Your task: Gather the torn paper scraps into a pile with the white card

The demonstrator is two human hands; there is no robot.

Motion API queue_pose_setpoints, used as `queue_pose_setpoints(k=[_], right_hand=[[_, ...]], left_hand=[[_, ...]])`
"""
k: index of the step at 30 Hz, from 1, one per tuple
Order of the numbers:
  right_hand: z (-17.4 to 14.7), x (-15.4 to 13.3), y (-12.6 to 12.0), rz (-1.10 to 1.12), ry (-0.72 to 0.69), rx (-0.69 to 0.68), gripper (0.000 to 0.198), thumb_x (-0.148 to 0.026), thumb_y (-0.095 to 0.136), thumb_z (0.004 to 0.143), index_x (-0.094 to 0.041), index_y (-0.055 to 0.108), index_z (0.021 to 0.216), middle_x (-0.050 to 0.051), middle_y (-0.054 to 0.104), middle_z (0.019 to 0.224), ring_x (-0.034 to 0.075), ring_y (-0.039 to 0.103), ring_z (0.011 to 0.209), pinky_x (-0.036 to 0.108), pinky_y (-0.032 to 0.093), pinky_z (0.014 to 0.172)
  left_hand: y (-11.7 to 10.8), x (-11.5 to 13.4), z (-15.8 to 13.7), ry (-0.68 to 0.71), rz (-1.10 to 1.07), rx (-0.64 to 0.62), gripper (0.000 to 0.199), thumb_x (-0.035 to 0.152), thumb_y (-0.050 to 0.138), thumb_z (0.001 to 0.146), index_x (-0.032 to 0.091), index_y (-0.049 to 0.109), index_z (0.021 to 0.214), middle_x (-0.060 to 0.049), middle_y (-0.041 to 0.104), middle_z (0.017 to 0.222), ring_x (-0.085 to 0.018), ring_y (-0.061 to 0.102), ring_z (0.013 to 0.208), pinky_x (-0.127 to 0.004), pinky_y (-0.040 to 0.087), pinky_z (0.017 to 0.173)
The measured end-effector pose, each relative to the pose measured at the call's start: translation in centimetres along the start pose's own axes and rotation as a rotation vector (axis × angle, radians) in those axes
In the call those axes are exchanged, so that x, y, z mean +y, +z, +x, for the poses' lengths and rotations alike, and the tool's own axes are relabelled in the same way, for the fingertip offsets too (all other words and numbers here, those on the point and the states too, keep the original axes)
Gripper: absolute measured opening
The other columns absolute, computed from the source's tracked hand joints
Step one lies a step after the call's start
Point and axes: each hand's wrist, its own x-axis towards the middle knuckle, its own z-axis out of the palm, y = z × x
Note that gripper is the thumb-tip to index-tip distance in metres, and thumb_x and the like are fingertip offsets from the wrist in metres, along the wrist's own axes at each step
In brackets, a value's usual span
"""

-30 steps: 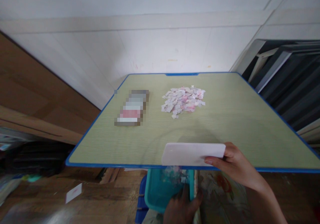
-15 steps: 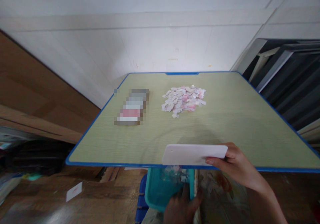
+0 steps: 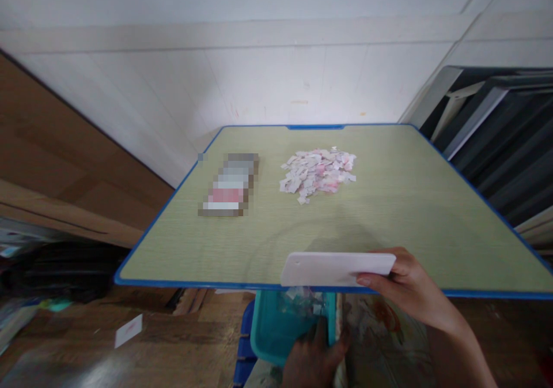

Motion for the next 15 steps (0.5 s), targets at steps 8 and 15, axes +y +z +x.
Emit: queue_pose_setpoints(k=[8, 15], right_hand=[[-0.02, -0.37, -0.12, -0.051, -0.054, 0.019, 0.016, -0.026, 0.051, 0.074, -0.018, 0.064, 0.073, 0.002, 0.064, 0.072, 0.013, 0.057, 0.064, 0.019, 0.044, 0.056], [-0.34, 0.10, 0.02, -0.032, -0.081, 0.165, 0.012, -0.023, 0.054, 0.072, -0.018, 0.064, 0.067, 0.000, 0.061, 0.060, 0.012, 0.055, 0.053, 0.019, 0.042, 0.048]], left_hand=[[0.25, 0.01, 0.01, -0.004, 0.037, -0.016, 0.051, 0.025, 0.033, 0.077, 0.040, 0.013, 0.121, -0.011, 0.050, 0.104, -0.022, 0.056, 0.077, -0.033, 0.049, 0.056], [-0.05, -0.04, 0.04, 0.016, 0.012, -0.026, 0.052, 0.025, 0.032, 0.077, 0.038, 0.010, 0.122, -0.010, 0.050, 0.102, -0.022, 0.057, 0.076, -0.033, 0.049, 0.056]])
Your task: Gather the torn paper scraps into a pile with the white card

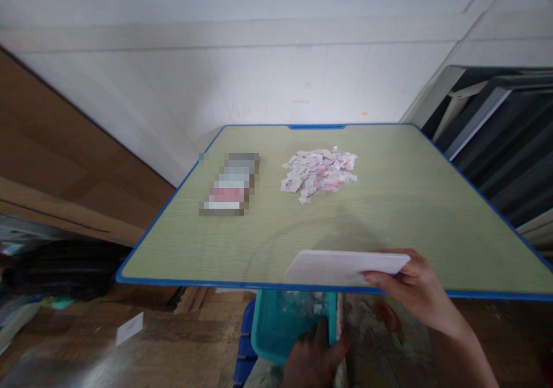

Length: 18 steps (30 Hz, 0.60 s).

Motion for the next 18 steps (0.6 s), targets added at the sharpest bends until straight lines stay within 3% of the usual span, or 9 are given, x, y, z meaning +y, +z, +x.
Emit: queue_pose_setpoints(k=[4, 13, 18], right_hand=[[-0.12, 0.62, 0.16, 0.006, 0.095, 0.105, 0.014, -0.025, 0.053, 0.073, -0.017, 0.064, 0.068, 0.002, 0.063, 0.064, 0.014, 0.057, 0.056, 0.021, 0.044, 0.050], [-0.02, 0.66, 0.25, -0.028, 0.155, 0.051, 0.019, -0.030, 0.052, 0.072, -0.015, 0.064, 0.068, 0.005, 0.065, 0.073, 0.018, 0.059, 0.063, 0.026, 0.046, 0.055], [0.03, 0.62, 0.12, -0.021, 0.143, 0.034, 0.017, -0.029, 0.053, 0.072, -0.016, 0.064, 0.069, 0.003, 0.064, 0.069, 0.016, 0.058, 0.060, 0.024, 0.044, 0.054]], left_hand=[[-0.03, 0.07, -0.02, -0.012, -0.008, -0.018, 0.048, 0.023, 0.031, 0.077, 0.038, 0.016, 0.121, -0.011, 0.049, 0.104, -0.022, 0.056, 0.078, -0.033, 0.049, 0.057], [-0.11, -0.07, 0.15, 0.014, 0.015, -0.055, 0.052, 0.021, 0.029, 0.079, 0.039, 0.008, 0.123, -0.011, 0.050, 0.102, -0.022, 0.057, 0.075, -0.034, 0.049, 0.054], [-0.32, -0.03, 0.32, 0.007, 0.015, -0.094, 0.055, 0.021, 0.031, 0.078, 0.038, 0.004, 0.124, -0.013, 0.049, 0.105, -0.024, 0.056, 0.081, -0.035, 0.049, 0.058]])
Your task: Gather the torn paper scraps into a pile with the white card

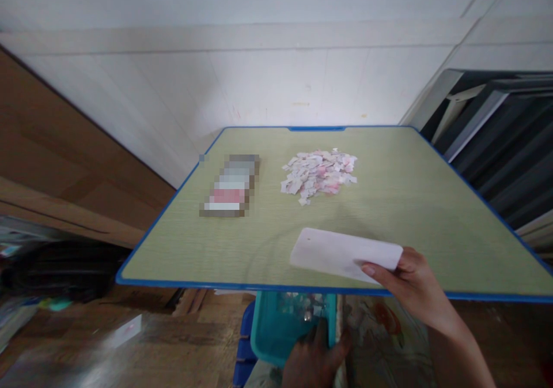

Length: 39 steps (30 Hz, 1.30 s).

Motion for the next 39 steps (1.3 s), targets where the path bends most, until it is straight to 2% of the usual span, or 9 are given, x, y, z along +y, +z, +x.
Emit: queue_pose_setpoints(k=[4, 8, 12, 16, 19, 22, 25, 29, 39], right_hand=[[0.1, 0.0, 0.2, 0.024, 0.005, 0.001, 0.015, -0.027, 0.053, 0.072, -0.017, 0.063, 0.070, 0.002, 0.064, 0.068, 0.014, 0.057, 0.058, 0.022, 0.043, 0.052], [0.2, 0.1, 0.1, 0.162, 0.040, 0.104, 0.010, -0.025, 0.053, 0.073, -0.020, 0.062, 0.075, -0.001, 0.064, 0.072, 0.012, 0.056, 0.062, 0.020, 0.043, 0.055], [1.3, 0.2, -2.5, 0.316, 0.101, 0.262, 0.014, -0.023, 0.053, 0.073, -0.025, 0.059, 0.086, -0.003, 0.062, 0.077, 0.009, 0.054, 0.063, 0.017, 0.043, 0.056], [5.6, 1.2, -7.3, 0.366, -0.004, 0.414, 0.023, -0.023, 0.058, 0.068, -0.022, 0.058, 0.091, -0.001, 0.058, 0.078, 0.008, 0.051, 0.059, 0.017, 0.041, 0.051], [10.1, 3.3, -9.9, 0.509, -0.018, 0.420, 0.025, -0.024, 0.060, 0.066, -0.021, 0.058, 0.090, 0.000, 0.059, 0.076, 0.008, 0.052, 0.055, 0.020, 0.043, 0.051], [13.5, 6.4, -10.7, 0.611, 0.014, 0.472, 0.025, -0.024, 0.062, 0.063, -0.018, 0.058, 0.087, 0.003, 0.061, 0.077, 0.011, 0.053, 0.055, 0.023, 0.044, 0.051], [14.9, 8.8, -10.2, 0.637, -0.005, 0.525, 0.026, -0.026, 0.058, 0.066, -0.020, 0.055, 0.092, 0.002, 0.061, 0.086, 0.011, 0.055, 0.061, 0.023, 0.045, 0.055], [14.7, 9.8, -9.6, 0.639, -0.003, 0.497, 0.026, -0.025, 0.059, 0.066, -0.021, 0.055, 0.092, 0.002, 0.061, 0.089, 0.012, 0.055, 0.064, 0.024, 0.045, 0.059], [13.2, 8.0, -10.1, 0.625, 0.052, 0.321, 0.024, -0.026, 0.059, 0.066, -0.017, 0.057, 0.088, 0.005, 0.062, 0.083, 0.014, 0.056, 0.060, 0.026, 0.043, 0.056]], left_hand=[[0.2, -0.1, 0.0, -0.017, -0.008, 0.002, 0.049, 0.024, 0.027, 0.080, 0.040, 0.009, 0.123, -0.013, 0.048, 0.106, -0.024, 0.056, 0.081, -0.035, 0.049, 0.058], [0.5, -0.2, 0.0, -0.013, -0.013, -0.002, 0.048, 0.022, 0.025, 0.080, 0.039, 0.012, 0.123, -0.012, 0.050, 0.106, -0.024, 0.055, 0.083, -0.036, 0.049, 0.058], [0.6, -0.2, 0.0, -0.027, 0.000, -0.004, 0.048, 0.021, 0.029, 0.079, 0.040, 0.016, 0.121, -0.011, 0.050, 0.107, -0.025, 0.056, 0.083, -0.036, 0.049, 0.057], [0.2, -0.1, 0.1, -0.023, 0.000, 0.015, 0.048, 0.018, 0.032, 0.077, 0.037, 0.023, 0.120, -0.011, 0.051, 0.106, -0.022, 0.057, 0.078, -0.032, 0.050, 0.057], [0.4, 0.0, 0.3, -0.016, 0.033, 0.046, 0.049, 0.018, 0.037, 0.076, 0.037, 0.025, 0.119, -0.010, 0.052, 0.104, -0.022, 0.057, 0.077, -0.032, 0.049, 0.057], [1.4, 0.0, 0.6, -0.066, 0.121, 0.079, 0.051, 0.019, 0.041, 0.075, 0.042, 0.024, 0.118, -0.009, 0.053, 0.103, -0.022, 0.058, 0.076, -0.032, 0.049, 0.055], [2.2, -0.1, 0.7, -0.068, 0.190, 0.099, 0.049, 0.017, 0.039, 0.076, 0.042, 0.026, 0.117, -0.007, 0.055, 0.098, -0.020, 0.058, 0.075, -0.031, 0.049, 0.054], [2.3, -0.2, 0.5, -0.037, 0.147, 0.111, 0.052, 0.017, 0.040, 0.075, 0.040, 0.024, 0.118, -0.009, 0.053, 0.103, -0.020, 0.057, 0.076, -0.030, 0.049, 0.055], [1.1, -0.4, 0.3, -0.026, 0.094, 0.010, 0.054, 0.012, 0.037, 0.075, 0.037, 0.023, 0.120, -0.012, 0.051, 0.105, -0.021, 0.058, 0.076, -0.033, 0.049, 0.057]])
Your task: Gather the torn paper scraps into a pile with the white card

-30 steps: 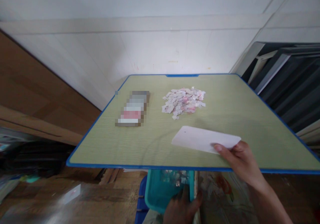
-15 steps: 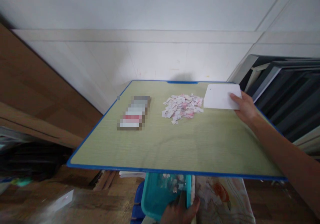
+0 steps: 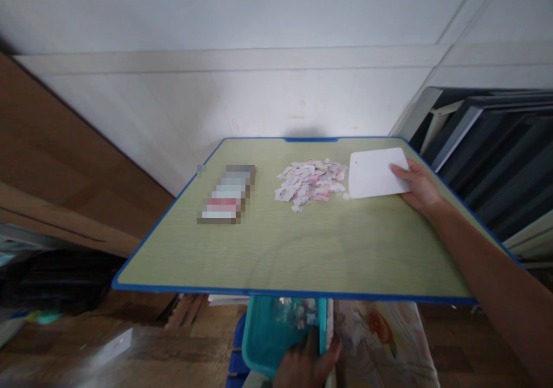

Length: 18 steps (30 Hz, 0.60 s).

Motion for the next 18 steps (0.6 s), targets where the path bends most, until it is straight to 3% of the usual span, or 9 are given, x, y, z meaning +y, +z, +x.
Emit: queue_pose_setpoints(k=[3, 7, 11, 18], right_hand=[[0.05, 0.21, -0.07, 0.011, -0.048, 0.053, 0.026, -0.027, 0.056, 0.069, -0.021, 0.054, 0.093, 0.002, 0.061, 0.090, 0.012, 0.055, 0.064, 0.024, 0.044, 0.058], [0.13, 0.58, -0.17, -0.031, -0.043, 0.067, 0.025, -0.028, 0.060, 0.065, -0.021, 0.056, 0.089, 0.001, 0.061, 0.084, 0.013, 0.055, 0.062, 0.027, 0.045, 0.059], [0.06, 0.51, -0.28, -0.021, -0.006, -0.001, 0.024, -0.029, 0.060, 0.065, -0.021, 0.057, 0.087, 0.001, 0.061, 0.081, 0.014, 0.056, 0.061, 0.028, 0.046, 0.058], [0.31, 0.76, 0.00, -0.068, -0.062, 0.095, 0.026, -0.031, 0.060, 0.065, -0.025, 0.055, 0.090, 0.001, 0.061, 0.088, 0.014, 0.057, 0.065, 0.029, 0.046, 0.061]], left_hand=[[-0.07, 0.05, 0.03, -0.025, -0.002, -0.017, 0.054, 0.011, 0.037, 0.075, 0.037, 0.022, 0.121, -0.013, 0.049, 0.110, -0.022, 0.057, 0.080, -0.034, 0.049, 0.059], [-0.14, 0.10, 0.12, -0.021, -0.021, -0.061, 0.055, 0.012, 0.037, 0.075, 0.036, 0.020, 0.122, -0.015, 0.045, 0.114, -0.024, 0.053, 0.090, -0.035, 0.048, 0.064], [-0.55, 0.03, 0.06, -0.007, -0.054, -0.064, 0.052, 0.012, 0.033, 0.077, 0.035, 0.021, 0.121, -0.015, 0.046, 0.112, -0.023, 0.054, 0.086, -0.034, 0.048, 0.063], [-0.46, -0.04, 0.00, -0.007, -0.039, -0.060, 0.053, 0.013, 0.036, 0.076, 0.035, 0.022, 0.121, -0.015, 0.044, 0.115, -0.023, 0.054, 0.089, -0.034, 0.048, 0.065]])
